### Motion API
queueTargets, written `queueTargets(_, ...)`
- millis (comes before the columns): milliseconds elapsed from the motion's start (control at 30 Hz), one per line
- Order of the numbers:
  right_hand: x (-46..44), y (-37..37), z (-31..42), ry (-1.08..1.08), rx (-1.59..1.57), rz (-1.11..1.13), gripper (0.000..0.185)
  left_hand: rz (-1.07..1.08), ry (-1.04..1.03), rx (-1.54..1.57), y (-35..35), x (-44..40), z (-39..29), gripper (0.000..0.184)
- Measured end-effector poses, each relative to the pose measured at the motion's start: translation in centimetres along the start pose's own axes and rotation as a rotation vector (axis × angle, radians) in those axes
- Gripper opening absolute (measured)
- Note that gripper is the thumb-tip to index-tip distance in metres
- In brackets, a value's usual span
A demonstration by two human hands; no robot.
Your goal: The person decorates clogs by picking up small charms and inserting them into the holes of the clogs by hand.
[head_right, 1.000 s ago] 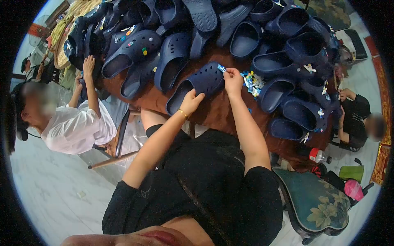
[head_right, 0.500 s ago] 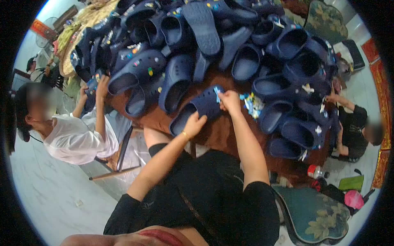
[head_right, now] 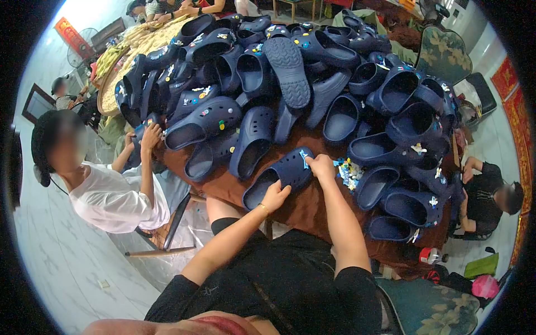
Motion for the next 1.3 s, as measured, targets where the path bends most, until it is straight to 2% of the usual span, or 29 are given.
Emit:
queueTargets(133, 4.1, 0.7, -2.3, 0.052, 0.136, -0.288, 0.036, -0.002, 0.02, -0.017, 0.1, 0.2, -0.6, 0.036)
queueTargets(200, 6.4, 1.9, -3.3, 0.046, 0.298, -0.396, 0.029, 0.025, 0.094, -0.067, 0.0, 0.9, -1.6, 0.037)
queueTargets(233, 6.8, 1.9, -4.2, 0.045, 0.353, -0.365, 0.029, 0.041, 0.133, -0.094, 0.0, 1.1, -1.8, 0.037)
queueTargets(333, 7.8, 1.6, -5.7, 0.062, 0.484, -0.327, 0.028, 0.022, 0.039, -0.052, -0.7, 1.9, -0.7, 0.035)
queueTargets(467, 6.9, -0.5, -7.5, 0.062, 0.497, -0.231, 0.031, 0.031, 0.099, -0.076, -1.1, 2.3, -0.8, 0.036)
queueTargets(567, 7.7, 0.8, -5.8, 0.03, 0.337, -0.316, 0.032, 0.036, 0.155, -0.13, -0.9, 2.5, -1.8, 0.039)
queueTargets(667, 7.0, 0.4, -5.2, 0.146, 0.336, -0.421, 0.031, 0.035, 0.135, -0.15, -0.9, 2.4, -0.9, 0.04)
queueTargets(867, 4.1, -2.2, -6.3, 0.17, 0.321, -0.314, 0.015, -0.008, 0.018, -0.179, -0.9, 2.3, -1.2, 0.039)
queueTargets(933, 4.3, -2.1, -6.7, 0.226, 0.244, -0.444, 0.015, 0.01, 0.118, -0.157, -0.8, 2.5, -2.5, 0.038)
queueTargets(967, 5.0, -1.2, -6.7, 0.223, 0.245, -0.509, 0.015, -0.01, 0.049, -0.248, -0.8, 2.4, -2.3, 0.037)
queueTargets(1000, 5.6, -0.2, -6.6, 0.086, 0.191, -0.481, 0.014, -0.008, 0.065, -0.285, -0.7, 2.4, -2.3, 0.038)
queueTargets(1033, 5.5, 0.3, -7.2, 0.052, 0.221, -0.48, 0.015, -0.03, 0.034, -0.214, -0.7, 2.6, -2.3, 0.039)
queueTargets(1067, 5.2, 0.2, -8.3, 0.036, 0.237, -0.543, 0.015, -0.001, 0.114, -0.237, -0.5, 2.4, -1.5, 0.041)
queueTargets(1100, 5.0, 0.5, -8.9, 0.016, 0.205, -0.545, 0.016, -0.013, 0.071, -0.169, -0.7, 2.3, -1.0, 0.041)
queueTargets(1233, 5.3, 0.8, -9.4, 0.089, 0.191, -0.565, 0.023, -0.012, 0.034, -0.108, -0.8, 2.4, -1.0, 0.038)
queueTargets(1300, 5.7, 1.1, -8.4, 0.059, 0.302, -0.483, 0.027, 0.009, 0.045, -0.122, -0.7, 2.2, -1.1, 0.038)
Point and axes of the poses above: each hand's wrist, its own x-axis away from the middle knuckle, its own y-axis out of the back of the hand, z = x × y, the point moved 3 cm from there along -x, towards the middle knuckle, and after that the axes turned 14 degrees about x, right-handed, at the moved point
